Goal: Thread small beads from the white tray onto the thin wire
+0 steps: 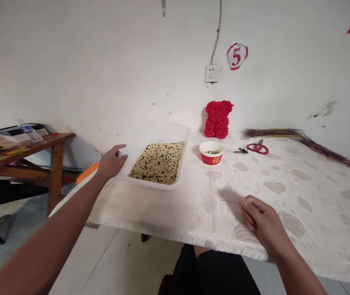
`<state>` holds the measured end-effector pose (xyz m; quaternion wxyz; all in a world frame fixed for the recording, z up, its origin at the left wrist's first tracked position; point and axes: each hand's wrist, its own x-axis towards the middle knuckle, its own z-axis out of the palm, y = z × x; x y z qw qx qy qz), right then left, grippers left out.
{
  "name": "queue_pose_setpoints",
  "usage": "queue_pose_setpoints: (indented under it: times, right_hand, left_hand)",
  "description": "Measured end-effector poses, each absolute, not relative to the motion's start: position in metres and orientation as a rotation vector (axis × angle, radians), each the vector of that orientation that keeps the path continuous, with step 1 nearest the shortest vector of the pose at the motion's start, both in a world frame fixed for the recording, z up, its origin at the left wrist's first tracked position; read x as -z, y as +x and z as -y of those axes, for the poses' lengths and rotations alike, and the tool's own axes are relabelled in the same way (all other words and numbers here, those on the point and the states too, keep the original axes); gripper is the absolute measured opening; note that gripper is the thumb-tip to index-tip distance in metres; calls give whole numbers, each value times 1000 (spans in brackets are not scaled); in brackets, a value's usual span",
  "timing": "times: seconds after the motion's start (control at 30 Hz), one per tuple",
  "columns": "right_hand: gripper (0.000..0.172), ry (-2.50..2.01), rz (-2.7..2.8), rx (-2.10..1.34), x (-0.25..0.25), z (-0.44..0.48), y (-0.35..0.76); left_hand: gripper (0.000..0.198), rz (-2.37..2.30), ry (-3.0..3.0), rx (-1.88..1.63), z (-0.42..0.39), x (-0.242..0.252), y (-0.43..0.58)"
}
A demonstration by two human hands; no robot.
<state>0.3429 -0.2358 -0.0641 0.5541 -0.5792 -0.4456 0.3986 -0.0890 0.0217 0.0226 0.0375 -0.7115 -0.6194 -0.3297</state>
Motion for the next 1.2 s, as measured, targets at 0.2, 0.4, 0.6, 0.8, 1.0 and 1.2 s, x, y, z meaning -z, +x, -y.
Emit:
queue_pose_setpoints:
  times: [0.2, 0.4, 0.6, 0.8, 1.0, 1.2]
  right_hand:
    - [47, -1365, 1047, -950, 59, 237, 341]
    - [46, -1377, 1045, -950, 62, 236, 342]
    - [48, -1369, 1054, -926, 64, 236, 343]
    - [49, -1360, 1063, -914, 62, 236, 342]
    - [51, -1347, 1039, -907, 72, 232, 344]
    - [50, -1341, 1037, -897, 74, 232, 344]
  left_hand:
    - [53, 1968, -2190, 918, -32, -19, -89]
    - [53, 2025, -2169, 839, -44, -15, -92]
    - [51, 2073, -2139, 803, -53, -12, -100]
    - [49, 2114, -2128, 775, -56, -2, -109]
    - [53, 2124, -2138, 739, -57, 2, -114]
    - [52, 2121, -2149, 683, -64, 0, -115]
